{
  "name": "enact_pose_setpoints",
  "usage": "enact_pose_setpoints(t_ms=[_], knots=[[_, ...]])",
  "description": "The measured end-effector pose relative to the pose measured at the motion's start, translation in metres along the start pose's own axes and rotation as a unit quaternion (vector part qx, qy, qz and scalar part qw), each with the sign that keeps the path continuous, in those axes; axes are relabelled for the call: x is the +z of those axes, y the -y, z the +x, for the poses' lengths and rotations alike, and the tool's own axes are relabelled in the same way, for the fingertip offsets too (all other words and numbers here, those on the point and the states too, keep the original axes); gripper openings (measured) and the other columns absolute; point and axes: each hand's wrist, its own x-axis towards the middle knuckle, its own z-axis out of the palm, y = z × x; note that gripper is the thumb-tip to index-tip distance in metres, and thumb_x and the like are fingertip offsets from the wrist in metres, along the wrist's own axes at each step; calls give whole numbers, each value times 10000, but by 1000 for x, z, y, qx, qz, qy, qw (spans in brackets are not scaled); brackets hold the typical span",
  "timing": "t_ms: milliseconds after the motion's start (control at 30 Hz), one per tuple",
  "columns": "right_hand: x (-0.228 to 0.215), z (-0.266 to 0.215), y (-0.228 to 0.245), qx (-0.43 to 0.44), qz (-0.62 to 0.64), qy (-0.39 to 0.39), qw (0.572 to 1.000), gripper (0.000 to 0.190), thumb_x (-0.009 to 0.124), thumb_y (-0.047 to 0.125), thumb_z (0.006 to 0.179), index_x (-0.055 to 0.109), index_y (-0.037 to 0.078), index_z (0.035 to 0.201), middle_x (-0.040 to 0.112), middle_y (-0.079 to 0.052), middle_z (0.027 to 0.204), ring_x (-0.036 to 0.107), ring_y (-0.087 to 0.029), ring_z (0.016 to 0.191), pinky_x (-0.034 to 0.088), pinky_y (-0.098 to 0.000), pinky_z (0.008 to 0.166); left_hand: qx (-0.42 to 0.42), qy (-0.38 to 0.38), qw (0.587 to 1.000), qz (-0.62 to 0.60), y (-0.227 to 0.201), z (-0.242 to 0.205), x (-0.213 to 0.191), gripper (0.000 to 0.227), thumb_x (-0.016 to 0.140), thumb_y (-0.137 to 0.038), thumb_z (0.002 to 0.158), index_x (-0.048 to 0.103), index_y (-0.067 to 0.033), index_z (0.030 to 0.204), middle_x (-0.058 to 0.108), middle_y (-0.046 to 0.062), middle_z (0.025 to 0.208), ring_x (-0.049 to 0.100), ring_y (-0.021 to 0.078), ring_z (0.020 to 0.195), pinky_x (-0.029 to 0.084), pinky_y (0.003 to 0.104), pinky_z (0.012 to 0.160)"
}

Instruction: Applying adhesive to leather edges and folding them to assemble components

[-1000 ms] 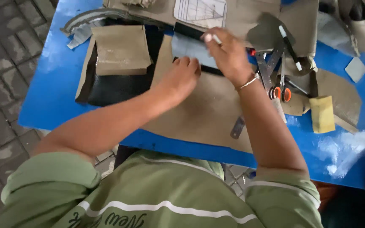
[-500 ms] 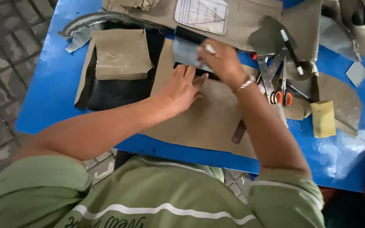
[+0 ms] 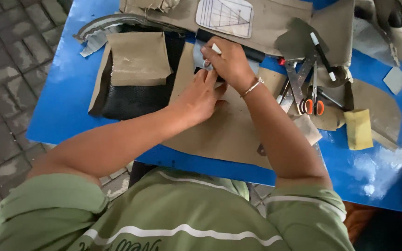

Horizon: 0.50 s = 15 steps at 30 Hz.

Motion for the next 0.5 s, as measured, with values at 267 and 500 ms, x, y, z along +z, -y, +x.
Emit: enact_pose_setpoints(t_ms=[267, 500], knots=[[-35, -54, -76, 60, -122, -83, 987, 270, 615, 430, 1048, 678, 203, 915, 763, 36, 784, 717, -137, 769, 483, -340, 744, 79, -66, 966, 238, 14, -1, 20, 695, 738, -504, 955, 532, -147, 1515, 442, 164, 1175, 475, 344, 923, 504, 402, 787], [-26, -42, -52, 37, -162, -79, 983, 302, 579, 377, 1047, 655, 119, 909, 727, -70, 813, 649, -301, 767, 434, -453, 682, 102, -54, 919, 376, 11, 0, 19, 721, 528, -641, 1028, 492, -177, 1579, 557, 166, 945, 468, 318, 816, 360, 406, 754]])
